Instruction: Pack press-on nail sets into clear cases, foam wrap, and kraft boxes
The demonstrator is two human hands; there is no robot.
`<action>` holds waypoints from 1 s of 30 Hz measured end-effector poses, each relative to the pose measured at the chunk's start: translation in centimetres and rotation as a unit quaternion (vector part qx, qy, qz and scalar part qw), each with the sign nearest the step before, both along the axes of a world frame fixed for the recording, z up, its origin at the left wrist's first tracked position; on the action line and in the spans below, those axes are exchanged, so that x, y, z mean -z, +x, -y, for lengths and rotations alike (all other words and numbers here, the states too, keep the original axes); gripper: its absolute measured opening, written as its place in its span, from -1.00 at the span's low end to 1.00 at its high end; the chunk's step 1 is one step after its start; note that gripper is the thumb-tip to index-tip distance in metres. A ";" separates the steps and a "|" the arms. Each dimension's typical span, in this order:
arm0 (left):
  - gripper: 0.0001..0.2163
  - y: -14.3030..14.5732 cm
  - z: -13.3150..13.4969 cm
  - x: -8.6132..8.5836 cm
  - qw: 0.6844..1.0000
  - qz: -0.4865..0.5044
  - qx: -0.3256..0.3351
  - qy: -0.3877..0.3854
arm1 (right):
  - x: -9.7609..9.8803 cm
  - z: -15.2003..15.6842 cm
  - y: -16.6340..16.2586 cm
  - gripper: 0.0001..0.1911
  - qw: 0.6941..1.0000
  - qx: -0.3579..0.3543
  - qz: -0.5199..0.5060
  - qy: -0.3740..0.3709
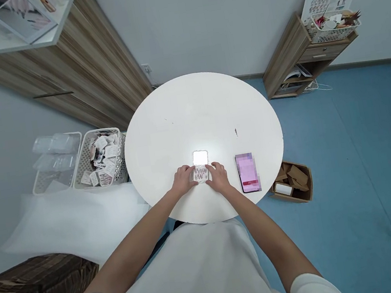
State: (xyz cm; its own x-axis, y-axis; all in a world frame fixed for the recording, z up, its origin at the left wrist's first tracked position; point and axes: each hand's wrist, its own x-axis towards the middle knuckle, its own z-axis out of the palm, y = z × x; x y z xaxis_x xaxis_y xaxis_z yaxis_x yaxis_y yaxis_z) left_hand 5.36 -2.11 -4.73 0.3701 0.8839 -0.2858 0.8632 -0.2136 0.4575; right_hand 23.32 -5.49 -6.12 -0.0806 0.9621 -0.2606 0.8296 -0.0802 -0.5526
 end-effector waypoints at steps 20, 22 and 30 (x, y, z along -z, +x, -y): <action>-0.43 -0.5 1.9 0.1 0.999 0.004 0.023 -0.021 | -0.2 1.6 0.0 -0.23 0.996 -0.071 0.053 -0.007; -0.40 -0.4 2.4 0.1 1.000 0.021 0.003 -0.019 | -0.3 1.6 0.0 -0.20 0.998 -0.051 0.029 -0.006; -0.57 0.1 3.7 -0.2 0.945 0.196 -0.209 -0.158 | -0.6 0.2 0.5 -0.41 0.955 0.143 -0.224 -0.130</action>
State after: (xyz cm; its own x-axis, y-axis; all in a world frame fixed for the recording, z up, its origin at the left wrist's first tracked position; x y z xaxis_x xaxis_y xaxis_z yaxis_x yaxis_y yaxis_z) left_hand 5.43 -5.83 -4.56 0.1387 0.8697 -0.4737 0.5932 0.3101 0.7429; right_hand 23.77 -5.65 -5.48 0.0175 0.8691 -0.4943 0.4384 -0.4510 -0.7774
